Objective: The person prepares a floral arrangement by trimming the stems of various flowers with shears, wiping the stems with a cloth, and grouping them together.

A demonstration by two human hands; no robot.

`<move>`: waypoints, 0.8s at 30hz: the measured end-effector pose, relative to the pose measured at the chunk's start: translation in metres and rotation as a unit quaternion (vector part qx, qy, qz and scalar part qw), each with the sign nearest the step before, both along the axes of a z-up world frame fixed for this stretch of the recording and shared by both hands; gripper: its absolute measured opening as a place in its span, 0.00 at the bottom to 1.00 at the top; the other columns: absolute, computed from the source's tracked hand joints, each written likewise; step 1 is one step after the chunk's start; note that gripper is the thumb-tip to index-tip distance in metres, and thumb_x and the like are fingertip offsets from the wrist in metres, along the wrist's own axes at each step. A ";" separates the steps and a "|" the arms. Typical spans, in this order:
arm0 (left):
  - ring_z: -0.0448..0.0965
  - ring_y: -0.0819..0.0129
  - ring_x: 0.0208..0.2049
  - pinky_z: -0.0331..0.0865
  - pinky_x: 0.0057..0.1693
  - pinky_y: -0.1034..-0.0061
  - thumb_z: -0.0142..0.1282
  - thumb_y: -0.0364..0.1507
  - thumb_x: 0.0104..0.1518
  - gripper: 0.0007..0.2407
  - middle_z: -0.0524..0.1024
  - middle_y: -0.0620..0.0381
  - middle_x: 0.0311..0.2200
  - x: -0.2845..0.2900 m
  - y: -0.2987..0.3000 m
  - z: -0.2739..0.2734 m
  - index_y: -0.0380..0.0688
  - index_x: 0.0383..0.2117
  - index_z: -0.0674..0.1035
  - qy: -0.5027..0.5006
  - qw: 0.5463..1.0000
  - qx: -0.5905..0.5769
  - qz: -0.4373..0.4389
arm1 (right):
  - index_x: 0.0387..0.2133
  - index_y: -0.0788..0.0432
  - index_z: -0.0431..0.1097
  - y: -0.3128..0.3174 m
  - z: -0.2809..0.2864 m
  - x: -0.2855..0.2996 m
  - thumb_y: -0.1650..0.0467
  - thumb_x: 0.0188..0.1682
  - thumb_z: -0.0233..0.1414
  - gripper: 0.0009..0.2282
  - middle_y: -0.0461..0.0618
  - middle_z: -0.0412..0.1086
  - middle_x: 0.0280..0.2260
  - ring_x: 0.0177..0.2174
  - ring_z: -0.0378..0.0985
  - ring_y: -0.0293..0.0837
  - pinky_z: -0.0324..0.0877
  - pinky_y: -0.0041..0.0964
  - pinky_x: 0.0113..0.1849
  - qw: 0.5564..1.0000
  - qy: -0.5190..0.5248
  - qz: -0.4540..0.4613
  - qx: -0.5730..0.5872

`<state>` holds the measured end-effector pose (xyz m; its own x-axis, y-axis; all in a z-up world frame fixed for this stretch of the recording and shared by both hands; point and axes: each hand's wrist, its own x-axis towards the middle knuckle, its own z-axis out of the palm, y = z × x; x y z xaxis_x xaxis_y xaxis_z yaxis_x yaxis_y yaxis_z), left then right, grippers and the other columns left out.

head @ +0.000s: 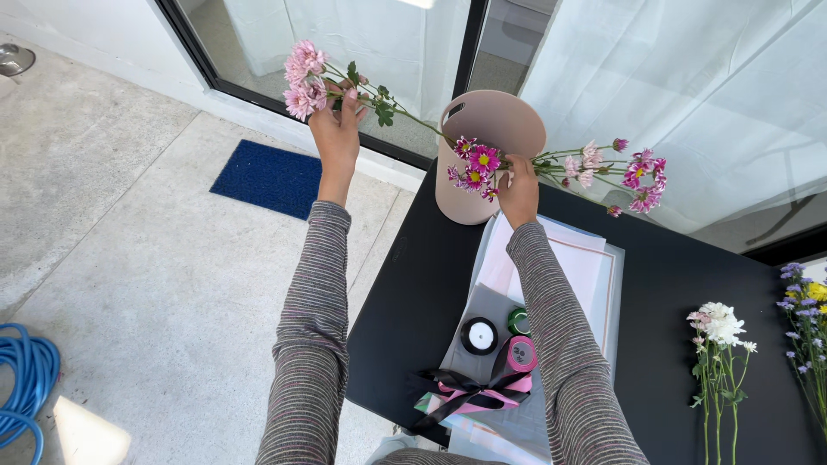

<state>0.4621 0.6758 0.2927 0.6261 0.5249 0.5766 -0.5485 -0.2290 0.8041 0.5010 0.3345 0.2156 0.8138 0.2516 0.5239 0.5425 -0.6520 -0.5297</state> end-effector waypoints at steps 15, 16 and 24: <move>0.85 0.40 0.41 0.85 0.47 0.54 0.50 0.30 0.67 0.07 0.80 0.49 0.45 -0.225 0.121 -0.050 0.53 0.40 0.62 -0.103 0.956 -0.248 0.117 | 0.55 0.58 0.58 0.054 -0.054 -0.124 0.82 0.44 0.46 0.24 0.51 0.57 0.46 0.40 0.65 0.46 0.67 0.39 0.38 0.960 -0.081 -0.096 0.251; 0.85 0.40 0.41 0.85 0.47 0.54 0.50 0.30 0.67 0.07 0.80 0.49 0.45 -0.264 0.125 -0.055 0.53 0.40 0.62 -0.107 0.953 -0.247 0.136 | 0.55 0.58 0.58 0.067 -0.059 -0.139 0.82 0.44 0.46 0.24 0.51 0.57 0.46 0.40 0.65 0.46 0.67 0.39 0.38 0.962 -0.076 -0.077 0.251; 0.86 0.40 0.36 0.87 0.44 0.53 0.55 0.32 0.67 0.12 0.78 0.48 0.42 -0.556 0.067 -0.141 0.46 0.43 0.62 -0.114 0.852 -0.330 0.389 | 0.68 0.59 0.48 0.141 -0.052 -0.306 0.83 0.47 0.46 0.33 0.62 0.57 0.50 0.46 0.68 0.62 0.73 0.53 0.44 0.959 0.011 0.279 0.038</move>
